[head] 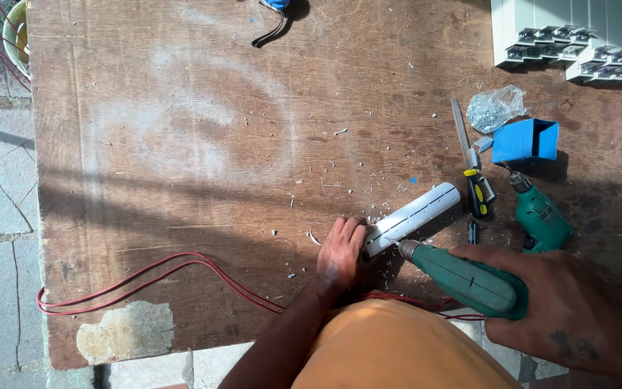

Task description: Using a hand drill to create multiple holes in a white plastic pipe section.

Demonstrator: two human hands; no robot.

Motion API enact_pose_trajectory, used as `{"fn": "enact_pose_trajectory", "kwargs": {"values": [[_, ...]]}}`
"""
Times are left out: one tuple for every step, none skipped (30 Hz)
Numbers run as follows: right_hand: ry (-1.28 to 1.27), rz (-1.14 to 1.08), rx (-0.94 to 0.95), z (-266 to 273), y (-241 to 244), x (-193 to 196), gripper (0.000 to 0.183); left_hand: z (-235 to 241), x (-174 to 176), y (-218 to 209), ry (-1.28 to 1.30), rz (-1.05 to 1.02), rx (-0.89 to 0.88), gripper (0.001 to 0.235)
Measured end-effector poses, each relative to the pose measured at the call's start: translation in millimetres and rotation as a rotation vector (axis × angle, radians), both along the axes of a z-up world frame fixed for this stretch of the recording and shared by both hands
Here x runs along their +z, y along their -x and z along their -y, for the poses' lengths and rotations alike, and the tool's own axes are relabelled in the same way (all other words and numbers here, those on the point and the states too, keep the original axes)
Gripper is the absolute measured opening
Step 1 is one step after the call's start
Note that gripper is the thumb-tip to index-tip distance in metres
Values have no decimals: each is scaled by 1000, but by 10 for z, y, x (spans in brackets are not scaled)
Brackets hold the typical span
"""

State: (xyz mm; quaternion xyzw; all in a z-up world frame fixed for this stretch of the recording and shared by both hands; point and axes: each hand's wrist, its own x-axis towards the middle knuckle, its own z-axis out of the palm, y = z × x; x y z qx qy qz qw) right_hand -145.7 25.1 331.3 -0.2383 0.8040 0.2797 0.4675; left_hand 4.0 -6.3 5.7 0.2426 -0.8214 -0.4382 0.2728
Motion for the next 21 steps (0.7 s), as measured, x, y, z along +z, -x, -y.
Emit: {"fn": "enact_pose_trajectory", "kwargs": {"values": [[30, -22, 9, 5, 7, -3, 85, 13, 12, 6, 0, 0, -4, 40], [58, -42, 19, 11, 9, -8, 84, 21, 23, 0, 0, 3, -7, 43], [56, -41, 19, 41, 4, -3, 84, 22, 27, -14, -2, 5, -7, 43], [37, -42, 15, 64, 3, 9, 86, 14, 33, -12, -17, 8, -4, 41], [18, -43, 11, 85, 2, 23, 88, 4, 40, -11, -31, 12, -1, 40], [16, -44, 11, 78, 13, 16, 88, -12, -4, 0, -32, 11, -1, 40], [46, -47, 36, 71, 23, 12, 87, -28, -45, 10, -10, 24, -1, 38], [75, -50, 61, 64, 32, 6, 86, -43, -86, 17, 12, 39, -1, 37], [74, -50, 61, 73, 46, -11, 86, -25, -45, 8, 11, 39, -1, 37], [48, -42, 29, 78, 57, -29, 87, -9, -4, -3, 11, 4, 3, 38], [21, -34, -2, 82, 69, -45, 89, 6, 39, -14, 11, -31, 7, 38], [24, -35, -3, 102, 35, -81, 89, -3, -9, -6, 14, -33, 7, 38], [51, -16, 42, 122, 3, -117, 90, -12, -57, 3, 51, -1, -12, 38], [74, 3, 85, 125, -28, -148, 90, -48, -101, 14, 83, 30, -32, 38], [73, 1, 82, -10, -16, -246, 90, -65, -35, 0, 81, 29, -35, 38], [149, 1, 170, -81, 15, -361, 93, -17, 18, -3, 37, -2, -26, 36], [227, -2, 256, -150, 45, -477, 97, 29, 72, -10, -7, -33, -16, 34], [224, 18, 258, -13, -65, -309, 97, -35, 17, -68, -12, -14, -11, 34], [82, 12, 208, 126, -159, -131, 94, -101, -29, -118, -19, 35, -16, 34], [-37, -27, 146, 311, -202, 75, 90, -20, -88, -27, 1, 57, -32, 36], [-18, -37, 138, 26, 59, 5, 90, 96, -59, -21, 21, 48, -39, 36]]}}
